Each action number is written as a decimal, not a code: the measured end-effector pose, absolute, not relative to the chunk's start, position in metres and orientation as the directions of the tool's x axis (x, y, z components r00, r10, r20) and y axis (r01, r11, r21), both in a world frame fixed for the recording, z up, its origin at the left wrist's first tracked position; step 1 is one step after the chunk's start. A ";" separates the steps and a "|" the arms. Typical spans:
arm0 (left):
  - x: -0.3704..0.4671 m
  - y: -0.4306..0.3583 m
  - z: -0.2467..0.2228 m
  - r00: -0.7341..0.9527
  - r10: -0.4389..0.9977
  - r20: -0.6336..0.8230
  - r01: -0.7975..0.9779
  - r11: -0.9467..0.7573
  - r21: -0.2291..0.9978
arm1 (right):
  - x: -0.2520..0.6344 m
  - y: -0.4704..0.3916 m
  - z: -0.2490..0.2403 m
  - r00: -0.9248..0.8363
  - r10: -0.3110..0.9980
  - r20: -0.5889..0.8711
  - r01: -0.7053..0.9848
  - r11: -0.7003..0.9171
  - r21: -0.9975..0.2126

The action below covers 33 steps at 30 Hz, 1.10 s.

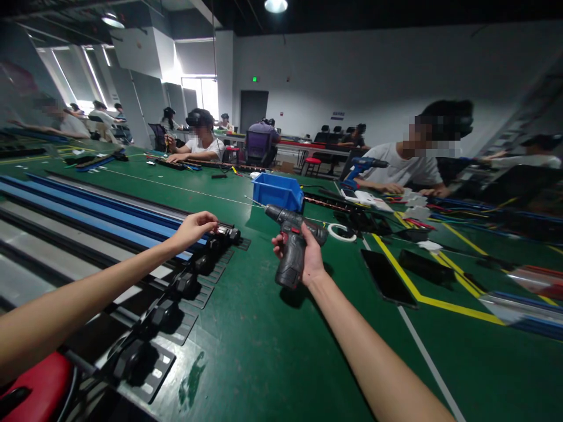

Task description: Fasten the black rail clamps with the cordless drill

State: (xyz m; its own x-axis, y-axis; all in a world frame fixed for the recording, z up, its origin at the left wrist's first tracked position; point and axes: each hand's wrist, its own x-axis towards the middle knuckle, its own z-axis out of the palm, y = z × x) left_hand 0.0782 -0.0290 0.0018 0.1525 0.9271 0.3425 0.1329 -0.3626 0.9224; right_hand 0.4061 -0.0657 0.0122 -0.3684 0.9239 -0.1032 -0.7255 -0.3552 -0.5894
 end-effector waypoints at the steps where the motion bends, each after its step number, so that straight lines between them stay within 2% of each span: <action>1: 0.078 -0.030 0.002 0.161 0.932 0.324 0.115 -0.344 0.932 | 0.406 -0.074 0.006 -0.380 0.915 -0.136 -0.702 -0.381 -0.602; 7: 0.078 -0.033 0.000 0.265 0.940 0.215 0.045 -0.235 0.971 | 0.410 -0.116 -0.022 -0.463 0.856 -0.229 -0.622 -0.498 -0.605; 15: 0.080 -0.036 -0.001 0.286 0.942 0.176 -0.063 -0.165 0.984 | 0.406 -0.119 -0.022 -0.495 0.832 -0.252 -0.535 -0.520 -0.666; 33: 0.082 -0.038 0.001 0.334 0.927 0.172 -0.043 -0.167 0.985 | 0.404 -0.122 -0.016 -0.488 0.827 -0.278 -0.494 -0.525 -0.693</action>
